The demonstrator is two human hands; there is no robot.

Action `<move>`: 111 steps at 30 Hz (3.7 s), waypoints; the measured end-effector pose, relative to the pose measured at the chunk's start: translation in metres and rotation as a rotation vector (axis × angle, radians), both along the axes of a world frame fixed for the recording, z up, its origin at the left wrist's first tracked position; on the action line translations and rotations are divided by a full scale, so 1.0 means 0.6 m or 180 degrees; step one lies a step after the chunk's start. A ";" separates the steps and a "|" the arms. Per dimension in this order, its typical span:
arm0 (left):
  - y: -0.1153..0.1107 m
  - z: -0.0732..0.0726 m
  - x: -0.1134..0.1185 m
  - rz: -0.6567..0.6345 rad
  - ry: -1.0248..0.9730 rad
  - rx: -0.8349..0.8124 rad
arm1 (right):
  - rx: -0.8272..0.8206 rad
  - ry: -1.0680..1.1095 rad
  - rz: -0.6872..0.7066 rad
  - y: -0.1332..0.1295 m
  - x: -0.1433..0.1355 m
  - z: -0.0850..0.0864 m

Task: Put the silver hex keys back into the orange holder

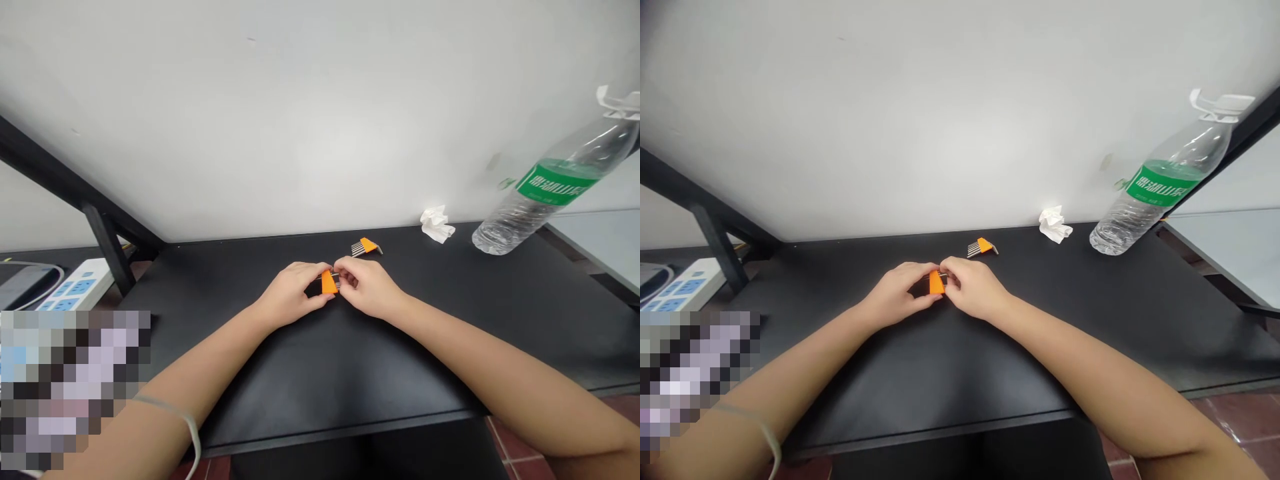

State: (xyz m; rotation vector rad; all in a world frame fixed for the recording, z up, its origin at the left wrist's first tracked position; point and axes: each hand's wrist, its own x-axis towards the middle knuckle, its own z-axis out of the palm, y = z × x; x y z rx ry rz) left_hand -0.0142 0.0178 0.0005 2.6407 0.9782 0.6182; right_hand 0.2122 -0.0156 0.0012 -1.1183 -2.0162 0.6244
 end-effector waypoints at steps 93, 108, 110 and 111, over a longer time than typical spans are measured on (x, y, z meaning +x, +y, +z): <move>-0.002 0.003 -0.004 0.0108 0.0096 -0.0240 | -0.0125 -0.0433 0.0141 0.021 0.041 0.010; -0.003 0.003 0.001 -0.0027 0.0205 0.0144 | -0.0556 0.0022 -0.0356 0.011 0.019 0.017; 0.002 0.001 -0.003 0.0091 0.0259 0.0167 | -0.0802 -0.0204 -0.0519 0.020 0.041 0.021; 0.004 0.001 -0.005 0.0153 0.0284 0.0156 | -0.0906 -0.0384 -0.0537 0.026 0.054 0.022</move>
